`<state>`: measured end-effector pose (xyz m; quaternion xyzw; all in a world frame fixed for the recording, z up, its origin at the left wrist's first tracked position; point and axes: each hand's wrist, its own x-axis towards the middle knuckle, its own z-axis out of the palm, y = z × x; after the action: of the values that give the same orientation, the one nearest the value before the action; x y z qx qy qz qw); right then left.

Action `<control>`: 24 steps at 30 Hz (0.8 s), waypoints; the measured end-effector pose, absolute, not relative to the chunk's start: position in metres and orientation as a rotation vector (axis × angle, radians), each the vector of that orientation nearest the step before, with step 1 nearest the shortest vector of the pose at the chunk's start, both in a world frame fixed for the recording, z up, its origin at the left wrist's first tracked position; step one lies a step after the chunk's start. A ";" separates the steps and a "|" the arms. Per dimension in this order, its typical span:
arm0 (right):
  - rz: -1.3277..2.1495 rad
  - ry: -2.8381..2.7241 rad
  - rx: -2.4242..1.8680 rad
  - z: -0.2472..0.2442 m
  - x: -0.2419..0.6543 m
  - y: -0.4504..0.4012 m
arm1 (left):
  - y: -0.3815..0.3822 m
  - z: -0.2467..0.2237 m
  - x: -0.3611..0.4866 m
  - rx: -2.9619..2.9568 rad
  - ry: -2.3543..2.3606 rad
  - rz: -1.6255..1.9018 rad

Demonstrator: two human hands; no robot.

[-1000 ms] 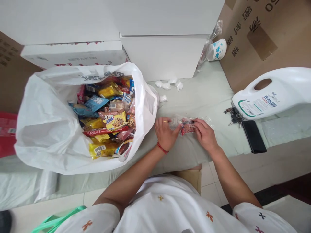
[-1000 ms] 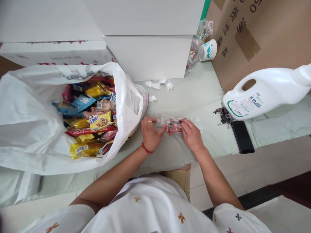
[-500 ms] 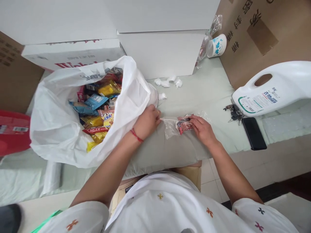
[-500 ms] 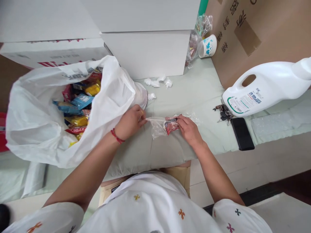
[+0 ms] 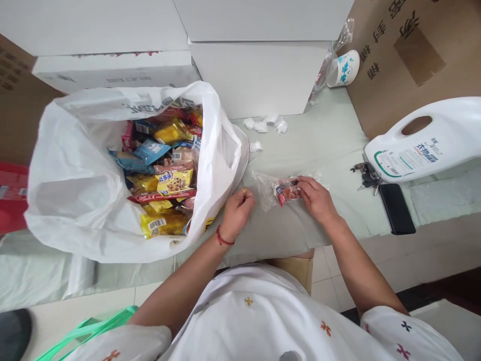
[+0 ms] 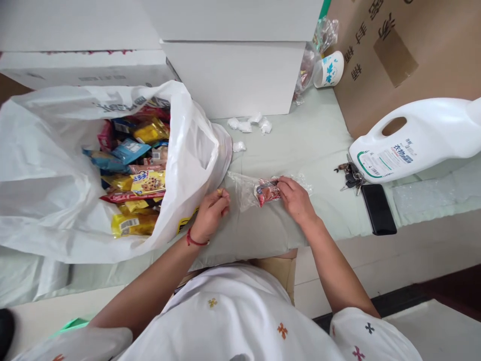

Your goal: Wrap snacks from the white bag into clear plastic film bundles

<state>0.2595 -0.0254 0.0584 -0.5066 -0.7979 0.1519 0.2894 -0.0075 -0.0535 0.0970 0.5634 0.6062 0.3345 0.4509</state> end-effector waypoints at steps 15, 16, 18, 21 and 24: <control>0.406 -2.106 -1.338 0.054 0.261 -0.028 | -0.034 0.071 -0.012 1.151 1.678 0.968; 0.420 -2.110 -1.325 0.054 0.260 -0.028 | -0.040 0.070 -0.016 1.173 1.706 0.962; 0.439 -2.121 -1.312 0.053 0.258 -0.028 | -0.057 0.071 -0.024 1.271 1.805 0.970; 0.437 -2.139 -1.334 0.049 0.257 -0.027 | -0.091 0.089 -0.026 1.611 1.970 1.110; 0.426 -2.146 -1.343 0.045 0.258 -0.028 | -0.111 0.123 -0.007 2.183 1.681 1.434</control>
<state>0.2580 -0.0279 0.0452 -0.5017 -0.8017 0.1592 0.2835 -0.0069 -0.1113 0.1228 0.7027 0.5411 0.4617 0.0179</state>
